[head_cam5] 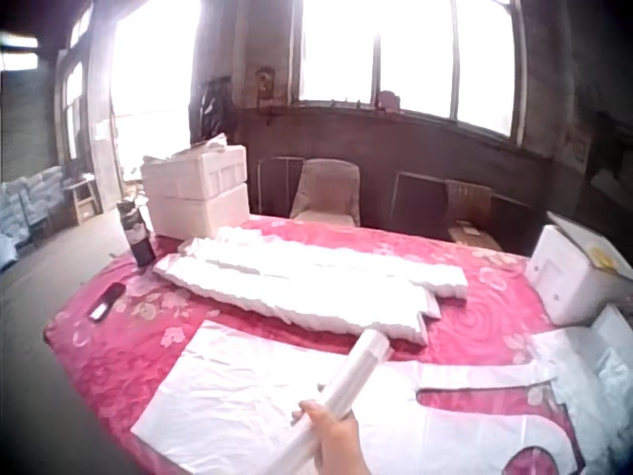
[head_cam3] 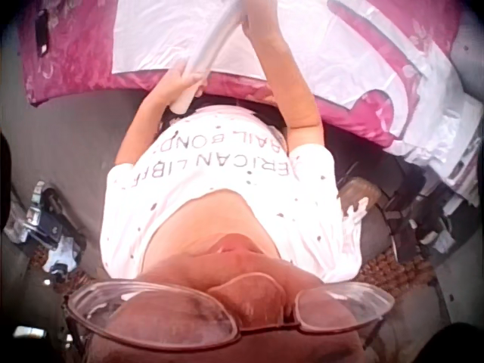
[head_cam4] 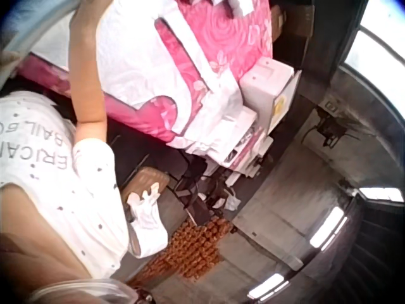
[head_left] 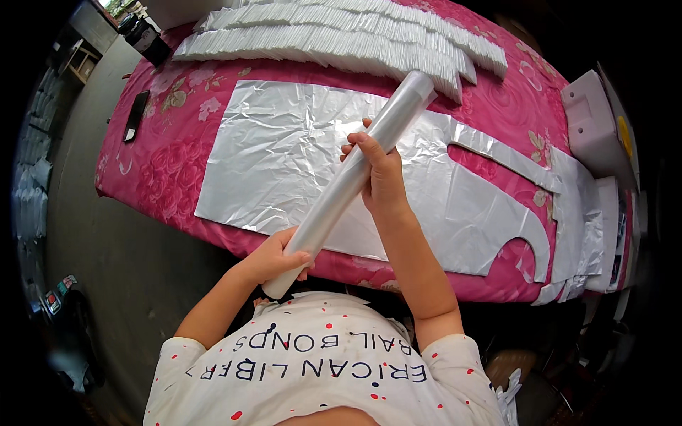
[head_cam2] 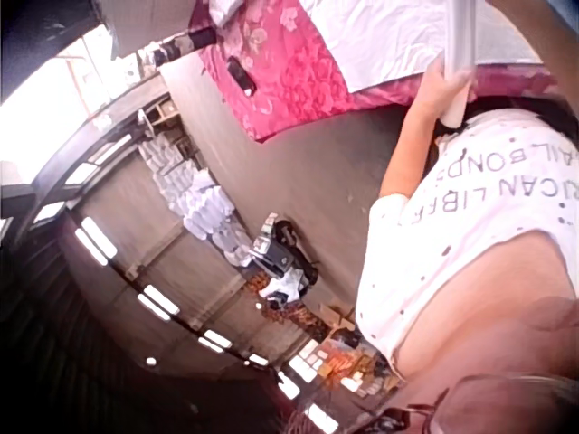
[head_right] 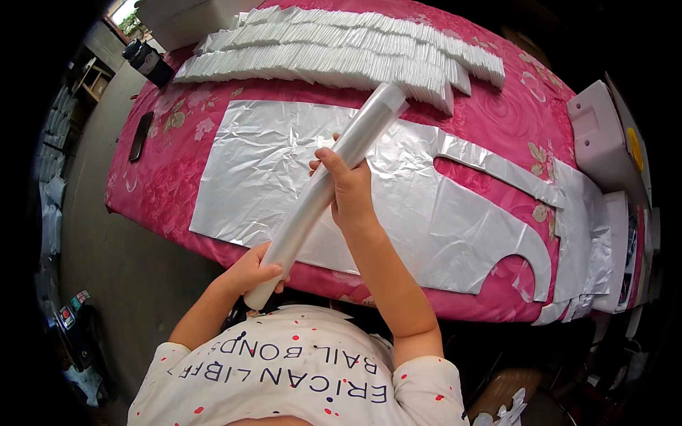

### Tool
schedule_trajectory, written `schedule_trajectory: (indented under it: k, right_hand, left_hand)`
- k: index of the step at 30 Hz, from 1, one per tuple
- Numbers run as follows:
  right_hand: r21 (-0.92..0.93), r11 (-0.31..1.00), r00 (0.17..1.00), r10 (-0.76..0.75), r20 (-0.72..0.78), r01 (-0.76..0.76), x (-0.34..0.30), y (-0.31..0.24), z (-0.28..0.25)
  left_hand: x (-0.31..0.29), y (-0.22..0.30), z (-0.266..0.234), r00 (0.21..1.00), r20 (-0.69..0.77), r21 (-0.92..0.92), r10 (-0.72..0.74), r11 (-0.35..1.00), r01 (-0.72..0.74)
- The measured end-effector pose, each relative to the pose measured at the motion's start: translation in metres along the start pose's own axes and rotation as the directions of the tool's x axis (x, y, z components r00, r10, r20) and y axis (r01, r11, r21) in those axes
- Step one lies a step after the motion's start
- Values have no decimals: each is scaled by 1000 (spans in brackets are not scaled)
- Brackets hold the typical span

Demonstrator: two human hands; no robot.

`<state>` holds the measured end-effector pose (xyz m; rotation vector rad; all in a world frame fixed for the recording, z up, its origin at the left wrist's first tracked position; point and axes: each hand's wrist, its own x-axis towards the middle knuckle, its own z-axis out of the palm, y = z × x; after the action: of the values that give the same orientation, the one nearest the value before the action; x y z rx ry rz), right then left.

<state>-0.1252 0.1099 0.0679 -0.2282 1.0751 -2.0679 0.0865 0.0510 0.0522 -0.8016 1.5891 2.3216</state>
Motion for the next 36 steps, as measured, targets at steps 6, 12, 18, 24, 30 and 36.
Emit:
schedule_trajectory:
  k: [6,12,18,24,30,36]
  right_hand:
    - [-244,970,976,-48,-213,-6,47,-29,-96]
    - [-626,769,991,125,-51,-129,43,-42,-123]
    - [-791,574,932,361,14,-210,38,-52,-109]
    - [-778,613,945,318,79,-141,31,-50,-106]
    - [-738,673,997,71,-7,-53,52,-82,-167]
    - [-830,556,972,-213,-99,38,58,-149,-242]
  left_hand:
    - [-23,-43,-22,925,289,-290,-247,898,330]
    - [-31,-61,-27,886,401,-453,-234,790,413]
    - [-32,-62,-30,875,428,-484,-227,760,434]
    - [-33,-65,-32,872,430,-508,-235,735,449]
    - [-53,-91,-64,838,451,-370,-307,790,489]
    - [-102,-120,-128,778,403,30,-481,857,514]
